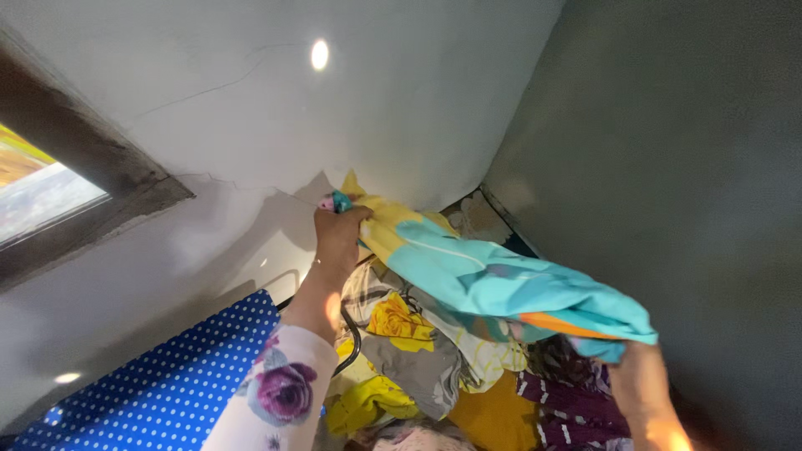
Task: The person folds a multicolored blanket, a white towel, and a Minions-themed towel on a blue polka-dotted ironing board. Each item is smoothed, folded into a compact rectangle, and placed in a neat stack on the board.
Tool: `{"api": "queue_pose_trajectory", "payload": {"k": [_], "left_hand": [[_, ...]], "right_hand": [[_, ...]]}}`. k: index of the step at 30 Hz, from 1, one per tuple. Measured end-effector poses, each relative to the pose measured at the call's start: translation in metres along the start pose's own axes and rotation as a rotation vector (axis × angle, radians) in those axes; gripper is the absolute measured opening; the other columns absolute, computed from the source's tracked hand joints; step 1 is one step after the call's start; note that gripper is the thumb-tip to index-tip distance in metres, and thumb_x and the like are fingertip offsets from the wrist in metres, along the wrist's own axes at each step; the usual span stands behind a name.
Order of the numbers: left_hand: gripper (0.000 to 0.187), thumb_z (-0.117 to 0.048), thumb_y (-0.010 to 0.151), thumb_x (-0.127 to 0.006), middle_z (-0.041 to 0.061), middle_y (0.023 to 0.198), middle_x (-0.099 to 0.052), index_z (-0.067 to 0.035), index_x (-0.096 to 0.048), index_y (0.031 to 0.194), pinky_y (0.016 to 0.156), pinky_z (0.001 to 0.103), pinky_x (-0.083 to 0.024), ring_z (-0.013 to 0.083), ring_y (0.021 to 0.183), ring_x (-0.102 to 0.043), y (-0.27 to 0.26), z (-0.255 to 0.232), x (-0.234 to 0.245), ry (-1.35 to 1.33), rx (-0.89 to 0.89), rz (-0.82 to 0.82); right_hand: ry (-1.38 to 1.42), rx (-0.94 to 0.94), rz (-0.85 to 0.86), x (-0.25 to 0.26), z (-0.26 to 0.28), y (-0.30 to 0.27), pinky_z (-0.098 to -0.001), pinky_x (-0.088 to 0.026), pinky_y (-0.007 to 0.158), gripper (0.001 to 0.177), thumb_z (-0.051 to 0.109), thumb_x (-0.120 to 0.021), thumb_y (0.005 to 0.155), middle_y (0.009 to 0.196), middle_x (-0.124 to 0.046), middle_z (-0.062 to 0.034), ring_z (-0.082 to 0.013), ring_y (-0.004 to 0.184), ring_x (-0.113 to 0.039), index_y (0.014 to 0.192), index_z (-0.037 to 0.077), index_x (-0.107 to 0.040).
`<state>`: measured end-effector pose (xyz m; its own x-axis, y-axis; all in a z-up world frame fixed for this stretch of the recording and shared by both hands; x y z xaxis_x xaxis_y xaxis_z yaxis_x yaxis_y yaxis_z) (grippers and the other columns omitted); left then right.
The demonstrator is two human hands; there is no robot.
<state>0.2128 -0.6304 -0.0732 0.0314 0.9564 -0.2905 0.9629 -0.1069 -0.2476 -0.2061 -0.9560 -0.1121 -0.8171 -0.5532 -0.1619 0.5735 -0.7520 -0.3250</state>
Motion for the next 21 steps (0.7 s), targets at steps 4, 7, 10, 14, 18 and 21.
{"api": "queue_pose_trajectory", "payload": {"k": [4,7,10,14,18,21], "left_hand": [[0.067,0.010,0.065,-0.077,0.006,0.105,-0.055,-0.017,-0.044,0.116,0.070,0.035,-0.062,0.0149,0.087,-0.062,0.024,-0.004,0.039,-0.183,-0.208,-0.092],[0.040,-0.026,0.079,-0.075,0.004,0.114,-0.065,-0.011,-0.066,0.115,0.069,0.028,-0.053,0.0133,0.086,-0.062,0.023,0.039,0.074,-0.274,0.267,-0.149],[0.059,-0.042,0.072,-0.082,0.007,0.111,-0.068,-0.015,-0.062,0.120,0.073,0.042,-0.048,0.0245,0.089,-0.064,-0.006,0.098,0.091,-0.146,0.569,-0.300],[0.058,-0.029,0.070,-0.080,0.010,0.109,-0.071,-0.011,-0.065,0.123,0.072,0.045,-0.057,0.0297,0.093,-0.069,-0.012,0.152,0.101,-0.027,0.627,-0.164],[0.055,-0.012,0.075,-0.074,0.015,0.109,-0.069,-0.005,-0.060,0.127,0.071,0.045,-0.058,0.0326,0.093,-0.067,0.006,0.150,0.109,-0.058,0.486,-0.200],[0.060,-0.006,0.075,-0.065,0.014,0.110,-0.064,-0.011,-0.052,0.133,0.072,0.045,-0.059,0.0310,0.094,-0.066,0.016,0.103,0.104,-0.072,0.371,-0.135]], "right_hand": [[-0.204,0.033,0.130,-0.019,-0.045,-0.006,-0.0416,-0.050,0.101,0.042,0.017,-0.052,0.096,0.127,-0.066,-0.0139,-0.0245,0.117,-0.064,0.133,-0.002,-0.056],[-0.459,0.200,0.330,-0.057,-0.072,-0.028,-0.0384,-0.054,0.099,0.041,0.009,-0.056,0.091,0.131,-0.068,-0.0136,-0.0229,0.116,-0.068,0.130,-0.001,-0.062],[-0.394,0.160,0.525,-0.100,-0.114,-0.048,-0.0357,-0.052,0.101,0.036,0.014,-0.056,0.095,0.134,-0.069,-0.0139,-0.0235,0.119,-0.067,0.125,0.001,-0.070],[-0.451,-0.247,0.446,-0.118,-0.179,-0.056,-0.0415,-0.052,0.100,0.059,0.014,-0.077,0.083,0.128,-0.071,-0.0210,-0.0296,0.117,-0.065,0.136,0.006,-0.053],[-0.624,-0.284,0.589,-0.131,-0.185,-0.066,-0.0429,-0.045,0.106,0.077,0.015,-0.086,0.074,0.137,-0.061,-0.0239,-0.0339,0.126,-0.057,0.140,0.009,-0.047],[-0.392,-0.606,0.479,-0.137,-0.165,-0.076,-0.0446,-0.043,0.109,0.102,0.014,-0.090,0.063,0.136,-0.060,-0.0234,-0.0337,0.126,-0.058,0.148,0.004,-0.034]]}}
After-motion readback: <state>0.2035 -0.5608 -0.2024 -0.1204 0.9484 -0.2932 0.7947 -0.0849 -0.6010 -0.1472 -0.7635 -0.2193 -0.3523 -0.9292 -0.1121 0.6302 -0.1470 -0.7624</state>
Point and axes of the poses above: each hand's wrist, its own y-axis towards the middle knuckle, its own x-axis out of the back of the hand, z = x × y, the point moved 6 cm from there along y, towards the middle knuckle
